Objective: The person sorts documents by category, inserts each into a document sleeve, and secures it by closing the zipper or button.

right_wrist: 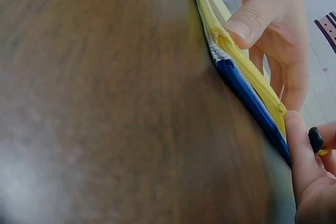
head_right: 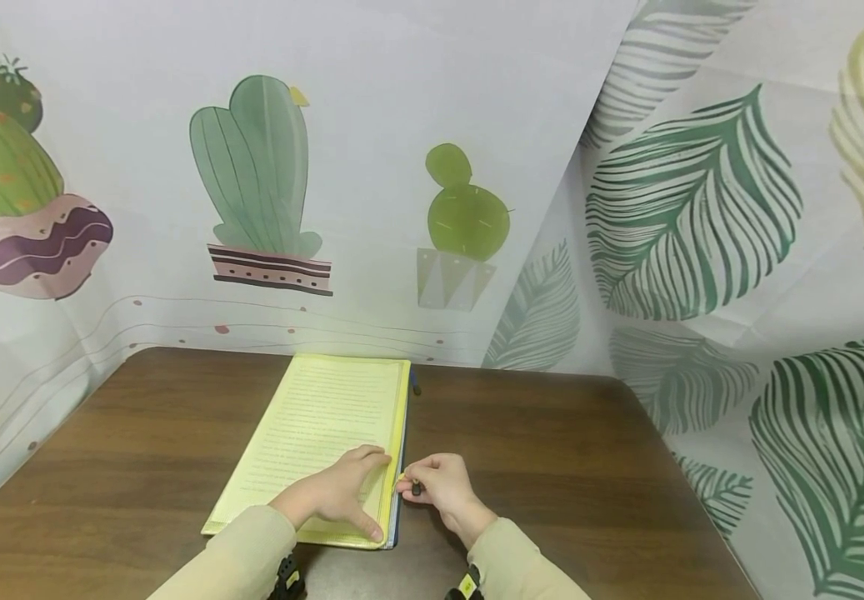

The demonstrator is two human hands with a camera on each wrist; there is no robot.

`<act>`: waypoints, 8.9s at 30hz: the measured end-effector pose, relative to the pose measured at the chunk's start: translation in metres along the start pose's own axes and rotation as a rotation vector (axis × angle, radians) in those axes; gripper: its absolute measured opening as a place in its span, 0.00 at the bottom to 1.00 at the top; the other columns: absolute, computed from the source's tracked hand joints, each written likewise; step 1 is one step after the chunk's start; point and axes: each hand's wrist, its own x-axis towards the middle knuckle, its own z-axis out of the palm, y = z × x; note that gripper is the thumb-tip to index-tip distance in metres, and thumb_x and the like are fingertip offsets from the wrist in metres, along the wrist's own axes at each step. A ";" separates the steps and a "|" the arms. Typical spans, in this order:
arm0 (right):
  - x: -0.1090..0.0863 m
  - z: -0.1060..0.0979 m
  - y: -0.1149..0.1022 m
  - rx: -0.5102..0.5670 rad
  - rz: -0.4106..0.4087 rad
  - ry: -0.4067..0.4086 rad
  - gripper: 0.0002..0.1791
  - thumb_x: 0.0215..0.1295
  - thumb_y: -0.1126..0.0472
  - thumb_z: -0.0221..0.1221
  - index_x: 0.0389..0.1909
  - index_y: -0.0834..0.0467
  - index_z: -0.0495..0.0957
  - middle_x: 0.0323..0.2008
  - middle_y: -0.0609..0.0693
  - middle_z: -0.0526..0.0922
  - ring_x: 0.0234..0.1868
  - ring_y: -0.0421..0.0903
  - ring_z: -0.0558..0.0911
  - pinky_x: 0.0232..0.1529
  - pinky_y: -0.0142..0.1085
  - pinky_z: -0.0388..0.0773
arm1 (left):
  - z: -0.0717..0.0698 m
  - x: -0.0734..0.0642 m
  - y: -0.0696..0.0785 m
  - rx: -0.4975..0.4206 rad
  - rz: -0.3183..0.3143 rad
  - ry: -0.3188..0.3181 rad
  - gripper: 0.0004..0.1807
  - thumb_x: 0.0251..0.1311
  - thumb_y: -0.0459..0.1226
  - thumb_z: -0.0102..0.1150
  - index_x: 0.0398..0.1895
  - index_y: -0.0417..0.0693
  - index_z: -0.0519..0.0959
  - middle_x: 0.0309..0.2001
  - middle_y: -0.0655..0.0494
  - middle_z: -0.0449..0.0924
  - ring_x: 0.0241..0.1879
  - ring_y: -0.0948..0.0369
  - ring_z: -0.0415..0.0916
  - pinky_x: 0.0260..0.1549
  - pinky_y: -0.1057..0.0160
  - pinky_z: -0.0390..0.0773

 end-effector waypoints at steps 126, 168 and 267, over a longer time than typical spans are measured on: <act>0.063 0.004 -0.014 0.037 -0.061 0.287 0.09 0.57 0.72 0.55 0.35 0.76 0.78 0.23 0.54 0.84 0.26 0.41 0.84 0.31 0.31 0.83 | 0.004 -0.001 -0.005 -0.053 0.006 -0.003 0.61 0.30 0.57 0.76 0.69 0.43 0.58 0.71 0.41 0.52 0.70 0.43 0.51 0.65 0.43 0.61; 0.092 0.004 -0.026 0.093 -0.058 0.366 0.10 0.57 0.72 0.55 0.37 0.76 0.78 0.26 0.59 0.84 0.27 0.44 0.85 0.32 0.32 0.83 | 0.005 0.000 -0.005 -0.001 -0.006 -0.018 0.60 0.31 0.58 0.75 0.70 0.43 0.59 0.72 0.44 0.50 0.71 0.46 0.50 0.66 0.46 0.61; 0.152 0.007 -0.107 0.038 -0.242 0.372 0.12 0.65 0.67 0.53 0.41 0.74 0.78 0.40 0.66 0.81 0.33 0.45 0.84 0.38 0.32 0.83 | 0.007 -0.002 0.001 0.050 -0.049 -0.001 0.61 0.27 0.57 0.76 0.70 0.46 0.60 0.73 0.46 0.49 0.71 0.49 0.50 0.66 0.49 0.61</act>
